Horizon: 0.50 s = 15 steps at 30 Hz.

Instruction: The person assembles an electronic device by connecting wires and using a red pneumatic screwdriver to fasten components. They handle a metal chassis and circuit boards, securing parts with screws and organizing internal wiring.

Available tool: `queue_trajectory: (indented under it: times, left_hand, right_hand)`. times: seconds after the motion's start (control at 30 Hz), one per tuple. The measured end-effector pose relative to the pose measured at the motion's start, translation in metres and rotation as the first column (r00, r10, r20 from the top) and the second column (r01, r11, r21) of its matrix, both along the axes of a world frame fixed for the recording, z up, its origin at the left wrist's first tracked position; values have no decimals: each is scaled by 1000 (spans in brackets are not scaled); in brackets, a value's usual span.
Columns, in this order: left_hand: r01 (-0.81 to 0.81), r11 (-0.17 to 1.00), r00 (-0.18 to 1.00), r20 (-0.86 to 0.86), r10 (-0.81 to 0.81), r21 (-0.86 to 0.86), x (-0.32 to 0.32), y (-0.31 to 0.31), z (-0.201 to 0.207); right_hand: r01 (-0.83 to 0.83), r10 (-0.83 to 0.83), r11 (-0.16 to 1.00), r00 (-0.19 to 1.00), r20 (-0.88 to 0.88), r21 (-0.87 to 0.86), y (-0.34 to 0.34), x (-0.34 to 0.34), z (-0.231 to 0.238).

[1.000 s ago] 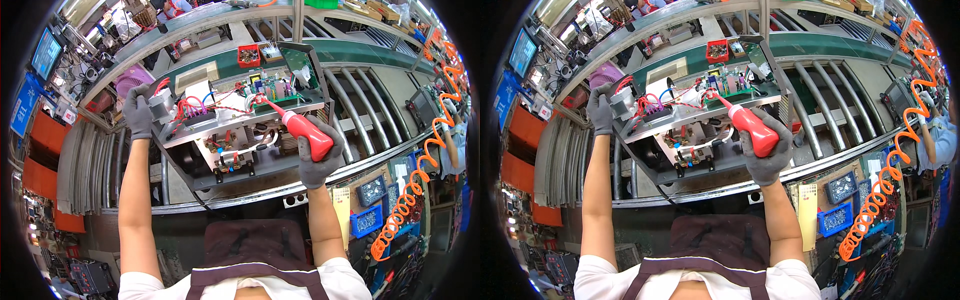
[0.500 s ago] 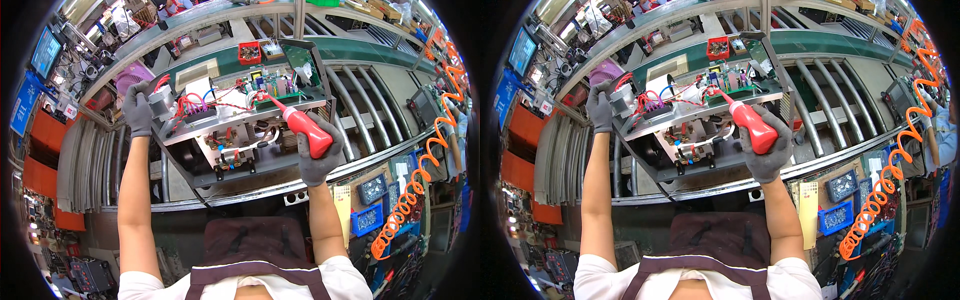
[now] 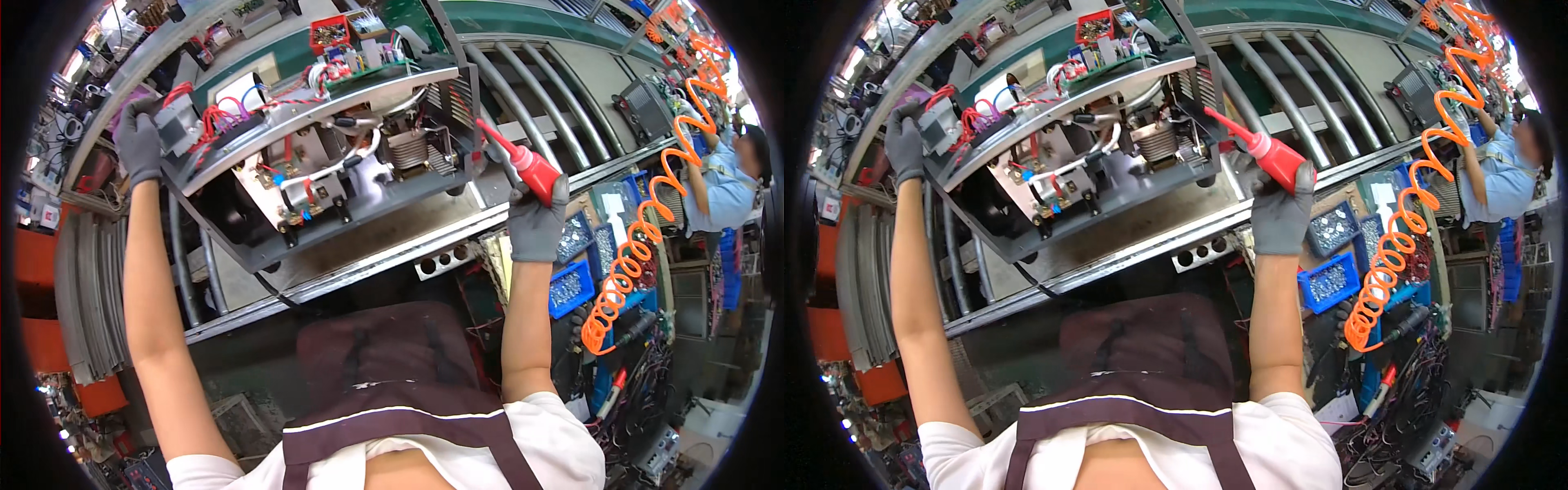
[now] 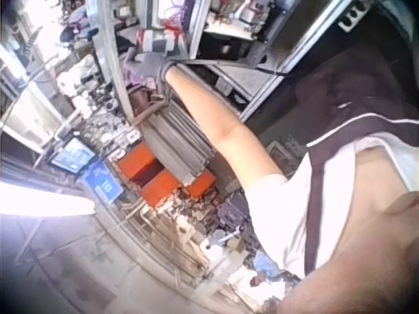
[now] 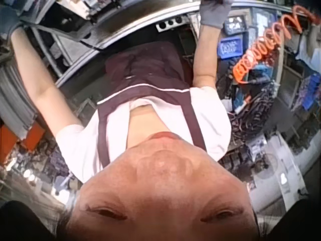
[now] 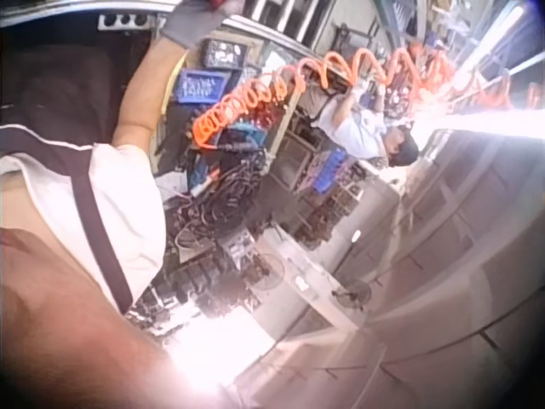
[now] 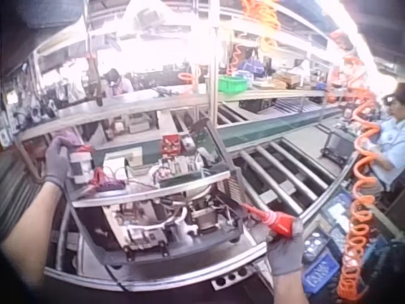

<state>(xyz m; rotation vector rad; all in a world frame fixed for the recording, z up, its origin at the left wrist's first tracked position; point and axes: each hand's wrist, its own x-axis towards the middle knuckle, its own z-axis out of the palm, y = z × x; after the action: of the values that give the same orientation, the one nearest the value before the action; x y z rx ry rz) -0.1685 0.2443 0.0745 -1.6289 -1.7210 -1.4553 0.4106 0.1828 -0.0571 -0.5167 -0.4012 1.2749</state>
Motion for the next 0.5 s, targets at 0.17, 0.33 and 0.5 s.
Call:
queue_trajectory:
  times: [0.17,0.33,0.5]
  left_hand:
    - [-140,987,990,-6,140,-75,-10,3,-2]
    - [-85,996,995,54,87,-41,1,-1,-1]
    - [-84,992,992,87,93,-99,8,-4,3]
  right_hand:
    - [363,-339,929,746,573,77,-33,8,-7]
    - [149,-533,846,254,807,512,-41,-28,-18]
    - [15,-696,718,32,718,696,-14,-41,-32]
